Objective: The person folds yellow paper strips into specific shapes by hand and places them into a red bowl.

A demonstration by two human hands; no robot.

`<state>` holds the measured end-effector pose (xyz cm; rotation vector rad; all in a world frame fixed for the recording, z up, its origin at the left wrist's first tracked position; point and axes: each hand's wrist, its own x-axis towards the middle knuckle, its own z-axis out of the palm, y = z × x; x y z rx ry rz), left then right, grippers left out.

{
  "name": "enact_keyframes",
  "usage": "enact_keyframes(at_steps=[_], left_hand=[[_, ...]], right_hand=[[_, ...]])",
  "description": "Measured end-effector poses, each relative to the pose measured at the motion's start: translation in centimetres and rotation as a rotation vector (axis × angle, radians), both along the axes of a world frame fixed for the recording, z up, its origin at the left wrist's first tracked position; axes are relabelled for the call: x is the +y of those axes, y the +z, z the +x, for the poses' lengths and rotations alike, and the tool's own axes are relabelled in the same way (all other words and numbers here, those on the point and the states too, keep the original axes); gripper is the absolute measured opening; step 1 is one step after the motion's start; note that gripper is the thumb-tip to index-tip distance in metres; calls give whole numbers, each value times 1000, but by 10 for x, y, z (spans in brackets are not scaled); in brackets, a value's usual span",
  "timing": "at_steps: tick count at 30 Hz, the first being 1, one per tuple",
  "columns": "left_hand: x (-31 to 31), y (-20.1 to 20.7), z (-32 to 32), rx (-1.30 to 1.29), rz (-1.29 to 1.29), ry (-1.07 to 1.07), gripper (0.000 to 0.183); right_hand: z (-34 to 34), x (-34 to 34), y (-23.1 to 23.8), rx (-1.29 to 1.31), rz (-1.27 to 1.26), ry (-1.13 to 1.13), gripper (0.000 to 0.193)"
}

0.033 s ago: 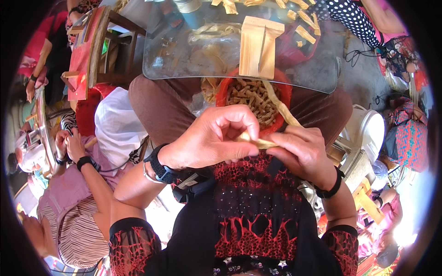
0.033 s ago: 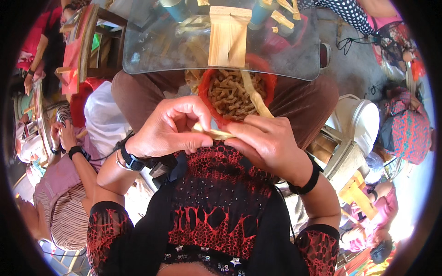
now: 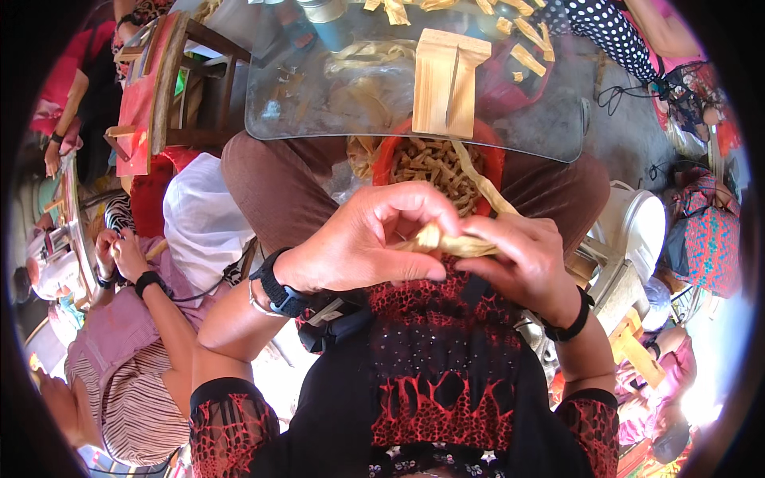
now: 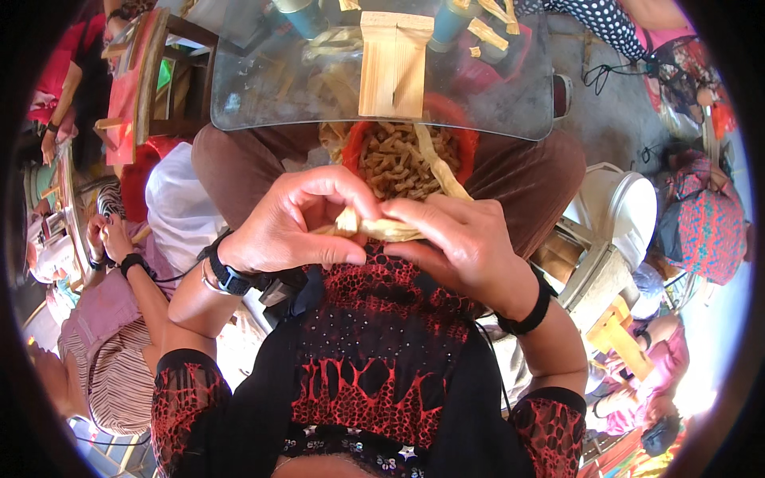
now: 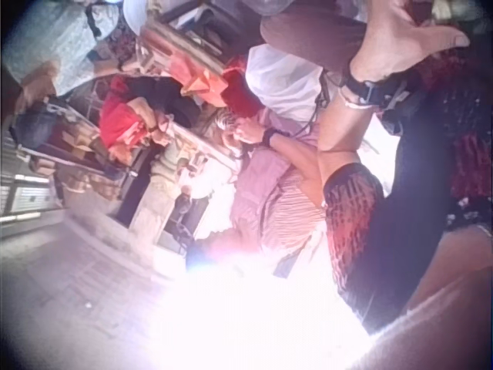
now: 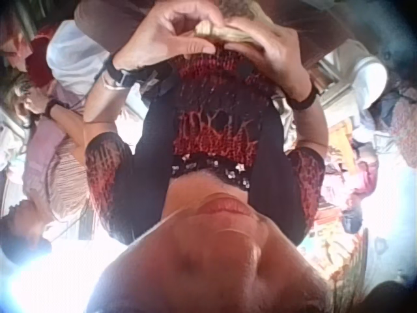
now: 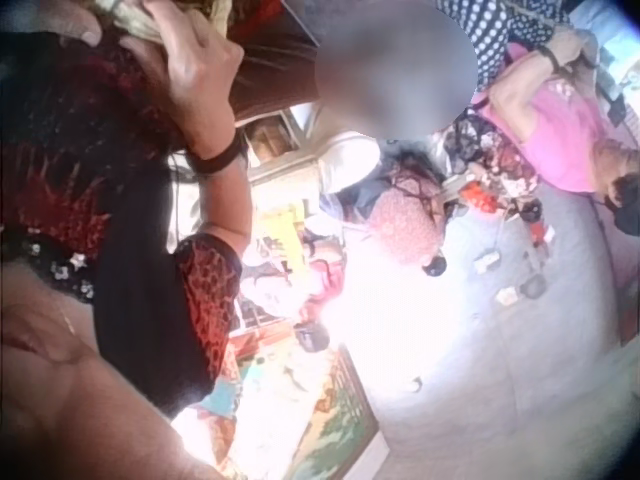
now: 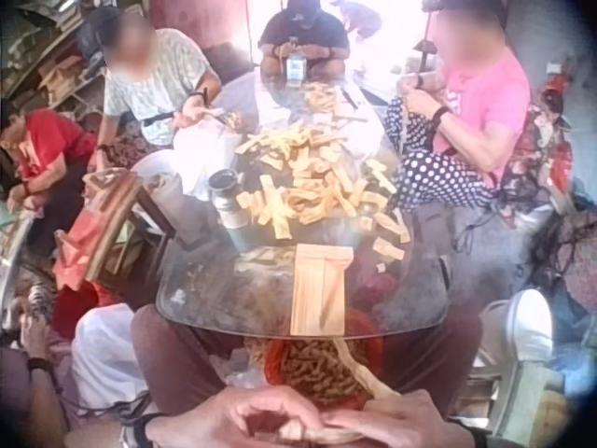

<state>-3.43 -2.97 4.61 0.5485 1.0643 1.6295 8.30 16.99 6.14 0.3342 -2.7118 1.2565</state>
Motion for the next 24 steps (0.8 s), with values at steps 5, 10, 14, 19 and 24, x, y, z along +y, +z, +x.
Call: enact_keyframes(at_steps=[5, 10, 14, 19, 24], left_hand=[[13, 11, -18, 496, -191, 93, 54], [11, -16, -27, 1037, -114, 169, 20], [5, -14, -15, 395, -228, 240, 38], [5, -32, -44, 843, -170, 350, 36], [21, -22, -44, 1007, -26, 150, 32]], right_hand=[[-14, 7, -14, -80, -189, -187, 17], [-20, 10, -19, -133, -223, -228, 11], [-15, 12, -21, -302, -338, -194, 15], [-22, 11, -33, -682, -846, -275, 26], [-32, 15, -32, -885, -1049, -222, 22]])
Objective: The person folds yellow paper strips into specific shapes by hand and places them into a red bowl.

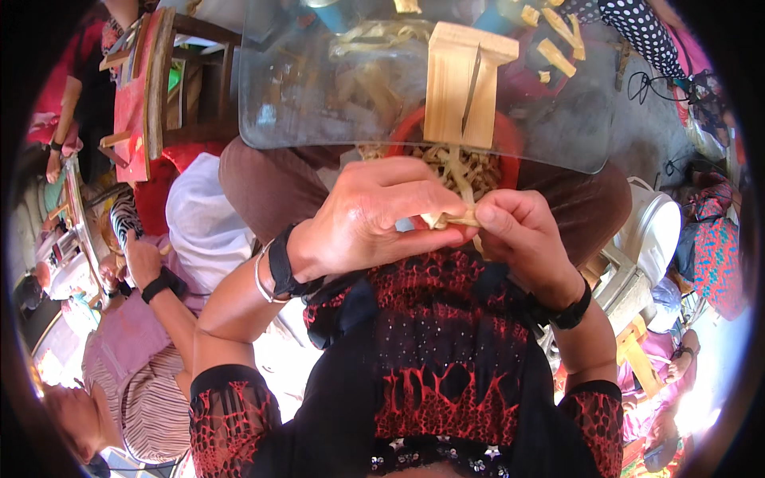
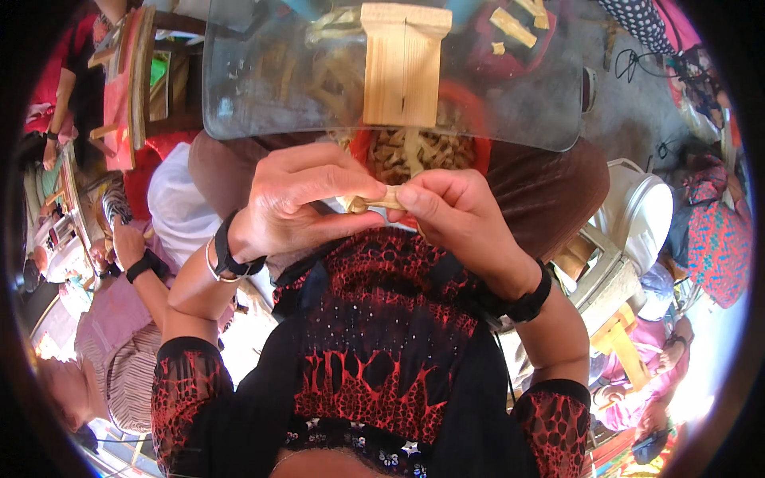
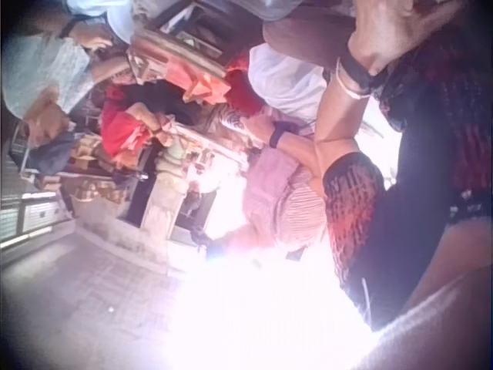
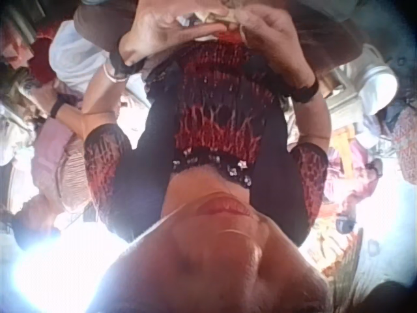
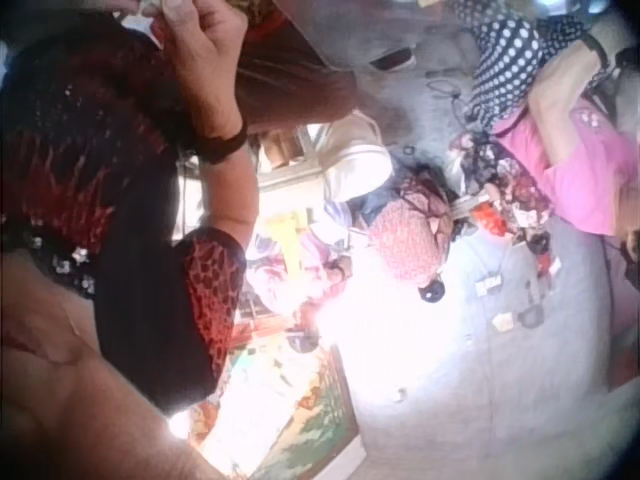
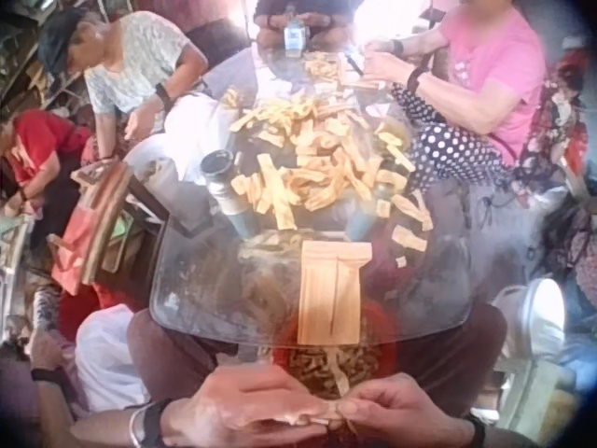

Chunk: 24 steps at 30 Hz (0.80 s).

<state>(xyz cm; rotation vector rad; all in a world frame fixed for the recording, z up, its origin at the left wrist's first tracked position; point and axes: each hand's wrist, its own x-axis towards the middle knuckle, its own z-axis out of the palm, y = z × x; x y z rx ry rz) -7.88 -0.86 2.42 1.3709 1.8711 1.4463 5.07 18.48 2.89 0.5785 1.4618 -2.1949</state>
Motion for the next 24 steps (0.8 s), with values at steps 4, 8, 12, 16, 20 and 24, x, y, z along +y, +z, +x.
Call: enact_keyframes(at_steps=[4, 8, 12, 16, 20, 24], left_hand=[[6, 3, -11, -35, 11, -18, 24], [4, 9, -17, -399, -130, -5, 17], [14, 2, -30, -814, -133, 112, 15], [24, -2, -45, -786, -44, 135, 19], [32, -2, -55, -882, -149, 220, 16], [40, -7, -65, -826, -189, 279, 13]], right_hand=[[-3, -14, 2, 332, 378, -112, 21], [-7, 8, -1, 560, 657, 119, 17], [-26, 12, -2, 629, 880, -14, 14], [-39, 27, 0, 590, 983, -18, 9], [-55, 32, -15, 560, 917, -177, 11], [-68, 32, -23, 572, 941, -272, 12]])
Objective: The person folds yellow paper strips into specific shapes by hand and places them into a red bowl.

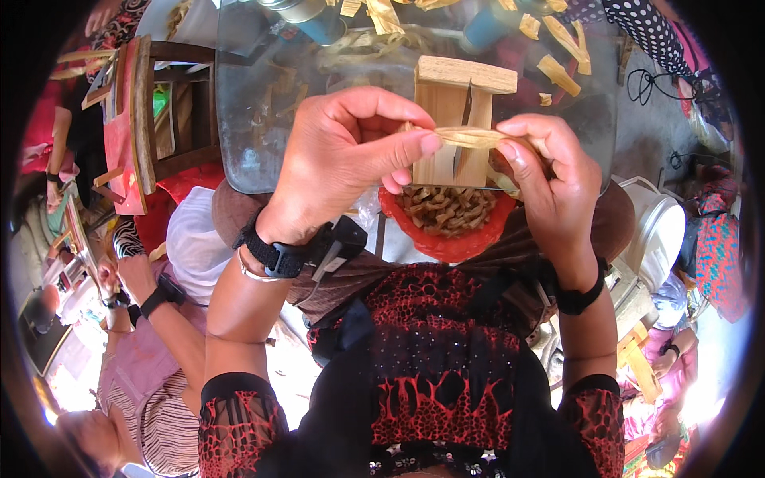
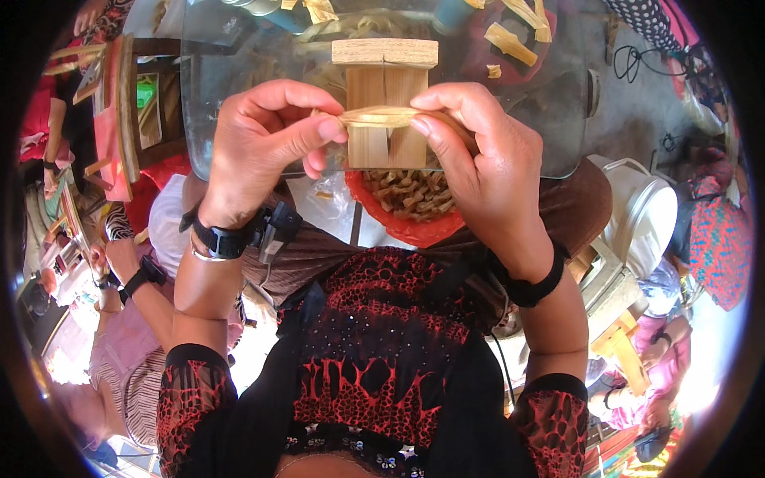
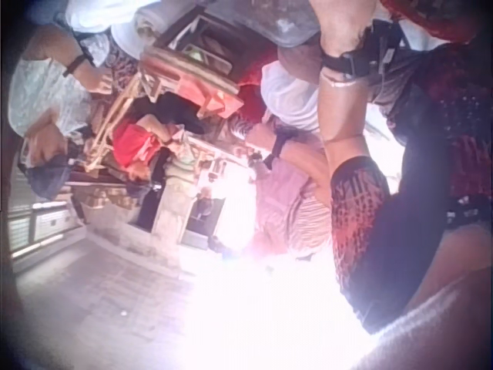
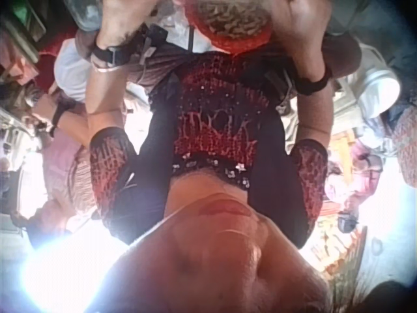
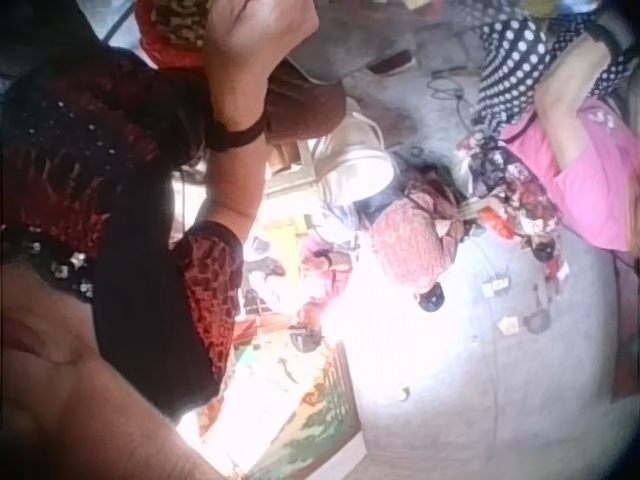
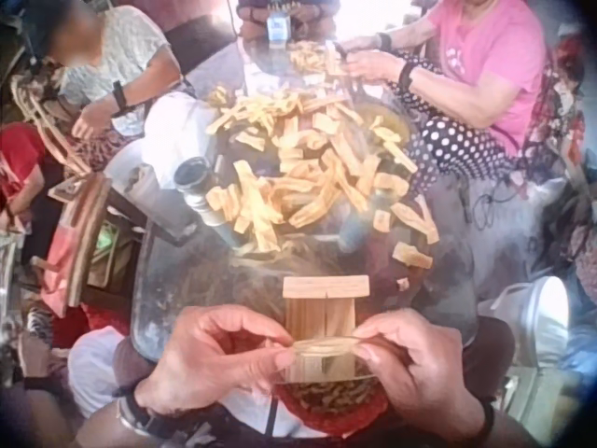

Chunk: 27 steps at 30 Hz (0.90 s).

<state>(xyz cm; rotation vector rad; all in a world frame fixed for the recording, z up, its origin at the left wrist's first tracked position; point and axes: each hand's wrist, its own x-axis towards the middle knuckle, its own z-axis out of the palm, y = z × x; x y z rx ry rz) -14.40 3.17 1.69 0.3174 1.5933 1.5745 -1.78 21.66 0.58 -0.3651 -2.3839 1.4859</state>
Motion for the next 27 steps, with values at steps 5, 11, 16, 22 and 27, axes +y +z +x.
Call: enact_keyframes(at_steps=[5, 11, 16, 22, 27], left_hand=[[-5, -10, 2, -80, -89, 6, 18], [-26, -18, 55, -430, 52, -29, 47], [-19, -43, 104, 380, -232, -132, 40], [-9, -4, 142, -592, 114, -108, 34], [-20, 90, 163, 582, 3, -338, 5]], right_hand=[[6, 9, -21, -98, 220, -9, 5], [38, 38, 5, 125, -226, -289, 20], [68, 6, 14, 399, -290, -152, 17], [130, -78, 12, 299, -232, 424, 16], [157, -52, 75, 456, -389, 239, 7]])
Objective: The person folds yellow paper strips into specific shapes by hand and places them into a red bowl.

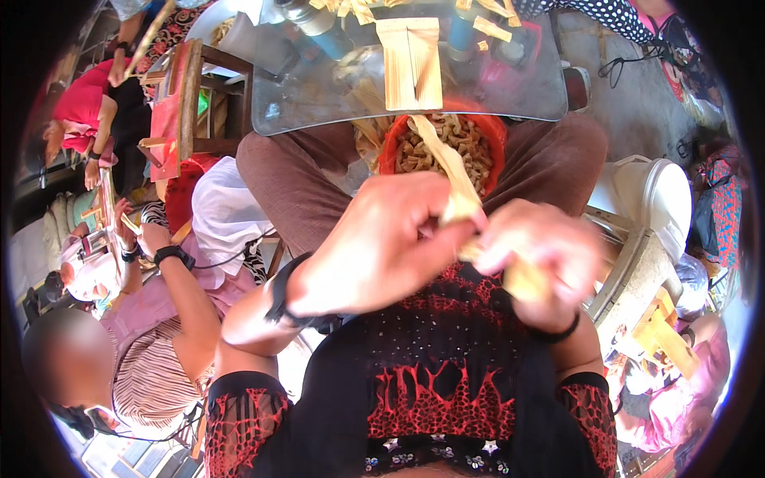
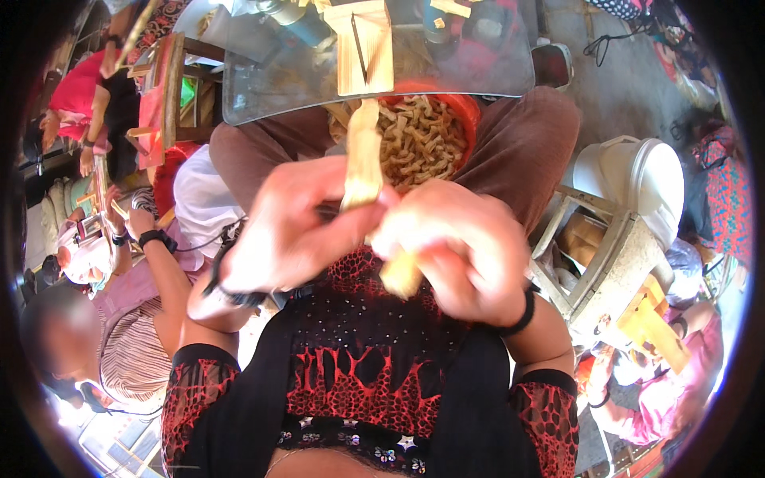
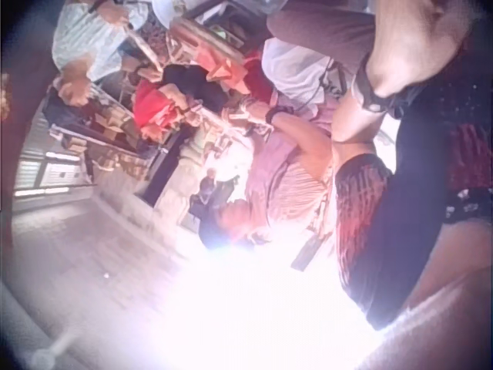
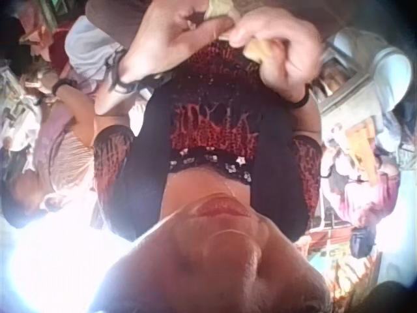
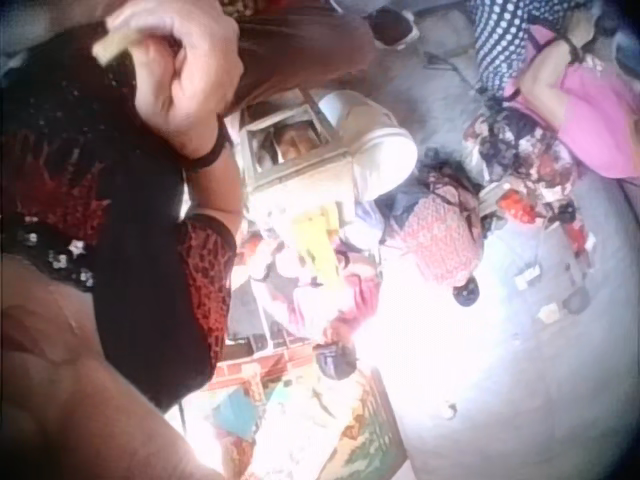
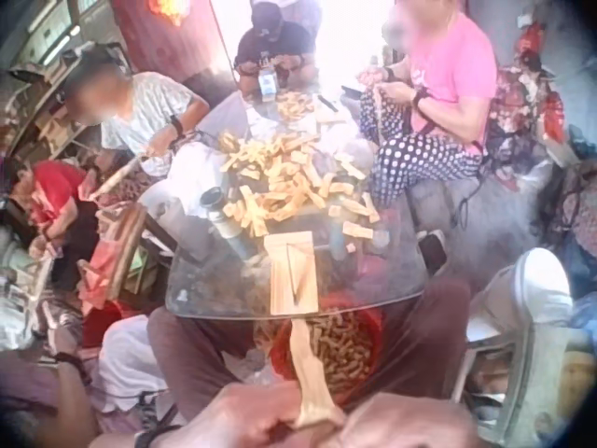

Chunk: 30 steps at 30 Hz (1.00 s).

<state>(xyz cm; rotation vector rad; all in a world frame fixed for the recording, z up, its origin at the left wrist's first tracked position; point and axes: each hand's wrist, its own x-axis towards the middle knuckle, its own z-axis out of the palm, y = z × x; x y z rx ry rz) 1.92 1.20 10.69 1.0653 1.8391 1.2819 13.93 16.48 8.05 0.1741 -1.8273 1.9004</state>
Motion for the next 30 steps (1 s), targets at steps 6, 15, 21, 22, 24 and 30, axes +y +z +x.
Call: enact_keyframes(at_steps=[6, 15, 21, 22, 24, 30], left_hand=[[-8, 91, 17, 770, 137, -307, 18], [-19, 46, 13, 681, 2, 210, 23], [-12, 16, 9, 637, 164, 316, 20], [-14, 9, 8, 654, 160, 341, 17], [-14, -3, 5, 698, 235, 301, 20], [-23, -6, 3, 414, 14, 247, 32]], right_hand=[[-15, -6, 42, 146, -125, 29, 22], [-6, -7, -6, -315, -166, 186, 9], [-14, -4, -17, -415, -313, 328, 14], [-18, -1, -18, -444, -295, 341, 14], [-22, -3, -26, -464, -392, 306, 15], [-28, -10, -42, -369, -504, 224, 18]])
